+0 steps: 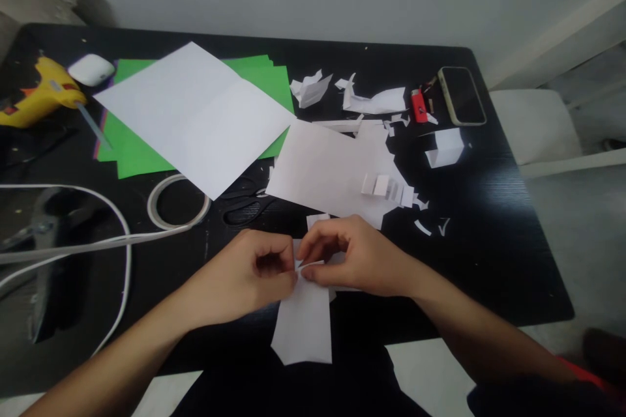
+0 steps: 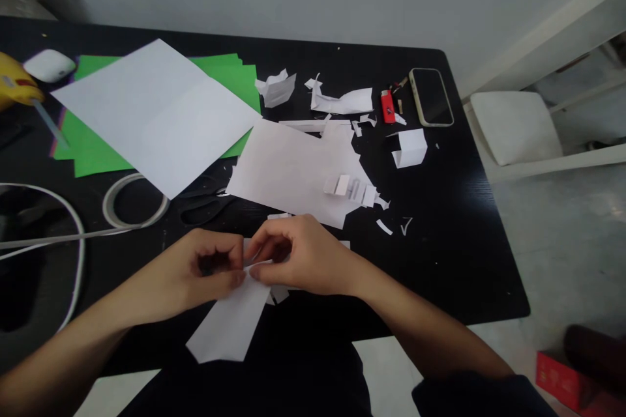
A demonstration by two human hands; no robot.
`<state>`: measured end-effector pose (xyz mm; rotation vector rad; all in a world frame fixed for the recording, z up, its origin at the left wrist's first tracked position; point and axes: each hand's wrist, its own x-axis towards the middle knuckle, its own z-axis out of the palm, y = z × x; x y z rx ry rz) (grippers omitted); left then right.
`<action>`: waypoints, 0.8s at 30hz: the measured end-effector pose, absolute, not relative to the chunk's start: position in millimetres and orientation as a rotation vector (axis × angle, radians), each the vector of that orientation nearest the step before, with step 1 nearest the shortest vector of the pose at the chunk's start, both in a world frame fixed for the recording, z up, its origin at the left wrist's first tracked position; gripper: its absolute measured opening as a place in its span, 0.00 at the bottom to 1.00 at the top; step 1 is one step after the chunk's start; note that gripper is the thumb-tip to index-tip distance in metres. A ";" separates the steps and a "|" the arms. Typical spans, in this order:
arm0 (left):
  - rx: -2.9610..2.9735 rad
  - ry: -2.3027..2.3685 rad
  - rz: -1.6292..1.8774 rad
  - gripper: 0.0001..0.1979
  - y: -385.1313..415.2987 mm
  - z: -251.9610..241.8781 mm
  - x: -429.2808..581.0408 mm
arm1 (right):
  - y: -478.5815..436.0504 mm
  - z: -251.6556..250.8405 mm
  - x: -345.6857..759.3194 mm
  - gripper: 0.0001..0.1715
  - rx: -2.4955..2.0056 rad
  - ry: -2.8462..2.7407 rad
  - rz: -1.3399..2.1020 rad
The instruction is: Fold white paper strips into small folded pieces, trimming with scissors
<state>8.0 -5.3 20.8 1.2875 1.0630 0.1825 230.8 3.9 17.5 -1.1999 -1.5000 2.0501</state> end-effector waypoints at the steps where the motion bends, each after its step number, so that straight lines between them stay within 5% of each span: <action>1: 1.292 1.061 0.177 0.07 -5.3 20.8 7.8 | 4.2 17.7 231.0 0.10 -1.195 -1.503 2.054; 24: 1.272 0.998 0.145 0.06 -4.9 19.9 7.2 | 6.0 18.5 231.7 0.08 -1.143 -1.675 2.039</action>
